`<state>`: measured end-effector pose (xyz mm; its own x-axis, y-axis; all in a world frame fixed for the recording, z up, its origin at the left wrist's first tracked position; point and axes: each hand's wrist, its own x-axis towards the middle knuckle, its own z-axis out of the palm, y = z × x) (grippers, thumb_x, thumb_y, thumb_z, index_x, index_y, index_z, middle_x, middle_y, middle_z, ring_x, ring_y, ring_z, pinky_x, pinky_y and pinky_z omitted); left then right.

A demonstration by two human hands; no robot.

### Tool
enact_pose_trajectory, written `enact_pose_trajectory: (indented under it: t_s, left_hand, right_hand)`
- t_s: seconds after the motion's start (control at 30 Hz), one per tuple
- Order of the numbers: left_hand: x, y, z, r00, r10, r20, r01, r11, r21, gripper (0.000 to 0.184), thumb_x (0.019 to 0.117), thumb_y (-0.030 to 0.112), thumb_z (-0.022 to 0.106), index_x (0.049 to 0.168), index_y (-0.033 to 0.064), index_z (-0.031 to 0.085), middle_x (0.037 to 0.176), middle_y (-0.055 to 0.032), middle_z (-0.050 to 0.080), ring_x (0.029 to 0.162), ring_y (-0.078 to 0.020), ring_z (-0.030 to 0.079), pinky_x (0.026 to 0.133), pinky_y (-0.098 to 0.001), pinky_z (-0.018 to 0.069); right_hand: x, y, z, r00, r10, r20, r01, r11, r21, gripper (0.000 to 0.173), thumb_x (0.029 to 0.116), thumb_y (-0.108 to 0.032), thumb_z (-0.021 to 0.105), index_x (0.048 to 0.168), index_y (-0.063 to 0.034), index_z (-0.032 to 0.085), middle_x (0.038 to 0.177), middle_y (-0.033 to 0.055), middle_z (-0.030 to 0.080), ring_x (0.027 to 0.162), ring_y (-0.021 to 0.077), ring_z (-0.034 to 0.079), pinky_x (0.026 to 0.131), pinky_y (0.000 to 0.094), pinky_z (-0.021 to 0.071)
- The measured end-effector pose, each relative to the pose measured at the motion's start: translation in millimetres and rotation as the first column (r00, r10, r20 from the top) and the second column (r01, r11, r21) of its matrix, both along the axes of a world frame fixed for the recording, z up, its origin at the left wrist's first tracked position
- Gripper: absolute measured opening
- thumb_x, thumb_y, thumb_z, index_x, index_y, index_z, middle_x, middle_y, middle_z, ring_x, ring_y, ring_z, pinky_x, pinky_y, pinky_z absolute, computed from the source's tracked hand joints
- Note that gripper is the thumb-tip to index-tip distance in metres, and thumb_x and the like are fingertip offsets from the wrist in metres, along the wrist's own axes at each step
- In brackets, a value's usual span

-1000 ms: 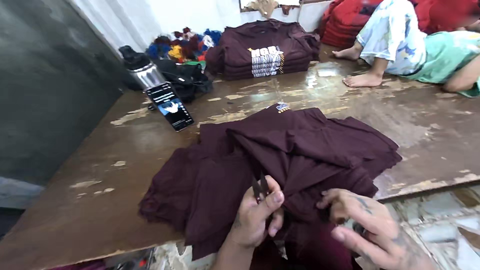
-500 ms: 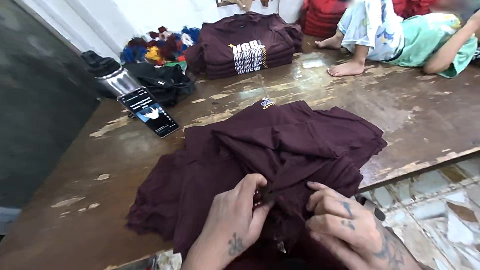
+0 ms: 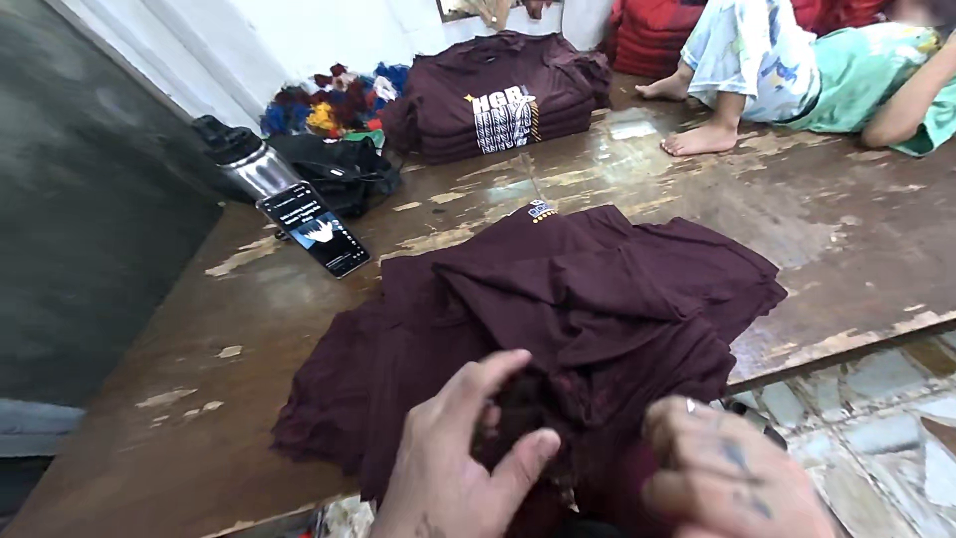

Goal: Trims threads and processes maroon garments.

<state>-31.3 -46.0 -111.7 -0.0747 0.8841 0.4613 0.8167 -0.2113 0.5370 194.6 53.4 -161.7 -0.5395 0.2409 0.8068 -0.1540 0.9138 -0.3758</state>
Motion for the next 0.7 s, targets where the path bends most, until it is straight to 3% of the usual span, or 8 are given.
enact_pose_trajectory:
  t_s: [0.1,0.2,0.27,0.37,0.47,0.53,0.6,0.7]
  left_hand:
    - [19.0,14.7,-24.1,0.888,0.002,0.461,0.005,1.0,-0.014,0.024,0.0921,0.027,0.07,0.096,0.0033,0.069,0.064,0.0098,0.052,0.054,0.0081,0.045,0.049,-0.0107,0.0383]
    - [27.5,7.0,-39.5,0.651,-0.389,0.652,0.324,0.919,0.226,0.015,0.0997,0.029,0.065,0.098,0.0144,0.066,0.076,0.011,0.062,0.066,0.0098,0.055,0.059,-0.0072,0.0461]
    - [23.8,6.3,-32.4,0.613,-0.444,0.653,0.298,0.896,0.33,0.015,0.1004,0.032,0.064,0.101,0.0183,0.069,0.079,0.0125,0.064,0.068,0.0091,0.057,0.06,-0.0076,0.0474]
    - [20.2,19.1,-23.6,0.801,-0.247,0.546,0.116,0.958,0.263,0.025,0.1036,0.038,0.058,0.095,0.0159,0.067,0.075,0.0145,0.06,0.063,0.0136,0.051,0.055,-0.0047,0.0411]
    - [29.5,28.3,-26.9,0.962,-0.079,0.261,0.052,0.993,0.107,0.044,0.0996,0.045,0.059,0.092,0.0036,0.072,0.067,0.0012,0.061,0.055,-0.0002,0.05,0.05,-0.018,0.0425]
    - [37.2,29.6,-28.8,0.988,-0.094,0.122,0.08,0.989,0.121,0.026,0.0934,0.028,0.065,0.086,0.004,0.071,0.068,-0.003,0.064,0.055,-0.0085,0.056,0.049,-0.0253,0.0451]
    - [31.8,15.9,-26.2,0.945,-0.296,0.141,0.278,0.952,0.13,0.019,0.0955,0.018,0.064,0.084,0.0043,0.069,0.071,-0.0031,0.066,0.059,-0.0057,0.059,0.054,-0.0195,0.0492]
    - [11.1,-10.3,-8.1,0.683,-0.664,0.305,0.674,0.734,0.089,0.039,0.1059,0.02,0.054,0.079,-0.004,0.068,0.065,-0.0112,0.062,0.061,-0.011,0.06,0.06,-0.0211,0.0499]
  right_hand:
    - [-31.2,20.0,17.4,0.976,-0.165,0.141,0.166,0.986,-0.001,0.022,0.0988,-0.017,0.059,0.115,-0.0053,0.067,0.106,0.0157,0.068,0.102,0.0262,0.068,0.092,0.0367,0.0552]
    - [-54.3,38.0,10.3,0.997,-0.06,0.052,0.065,0.991,-0.114,0.016,0.0896,-0.006,0.062,0.099,0.0014,0.072,0.08,0.0117,0.073,0.071,0.0133,0.068,0.068,0.0233,0.0557]
    - [-47.8,45.7,11.7,0.997,0.082,0.008,-0.077,0.964,-0.255,0.019,0.0978,-0.008,0.055,0.099,0.0055,0.068,0.075,0.0093,0.067,0.068,0.002,0.06,0.066,0.0132,0.0489]
    - [-39.3,52.7,11.3,0.973,0.231,-0.006,-0.217,0.904,-0.368,0.023,0.1013,-0.008,0.05,0.107,0.0084,0.065,0.084,0.008,0.067,0.078,-0.0034,0.059,0.075,0.0106,0.0487]
    - [-39.8,54.1,9.8,0.959,0.283,-0.016,-0.265,0.876,-0.403,0.023,0.1016,-0.01,0.049,0.11,0.0065,0.063,0.088,0.0051,0.067,0.082,-0.0043,0.06,0.078,0.0113,0.0496]
    - [-40.6,53.9,8.4,0.954,0.298,-0.024,-0.28,0.861,-0.424,0.024,0.104,-0.015,0.049,0.112,0.0036,0.063,0.088,0.0008,0.067,0.083,-0.0071,0.059,0.078,0.0104,0.0498]
    - [-41.0,53.7,7.3,0.953,0.304,-0.011,-0.28,0.863,-0.42,0.026,0.1055,-0.018,0.048,0.114,0.0018,0.062,0.087,-0.0011,0.065,0.081,-0.0083,0.058,0.076,0.0095,0.0486]
    - [-38.6,49.3,13.4,0.971,0.209,0.114,-0.173,0.948,-0.269,0.026,0.1038,-0.019,0.049,0.113,0.0003,0.064,0.087,0.0054,0.068,0.08,0.0,0.063,0.074,0.0138,0.0522]
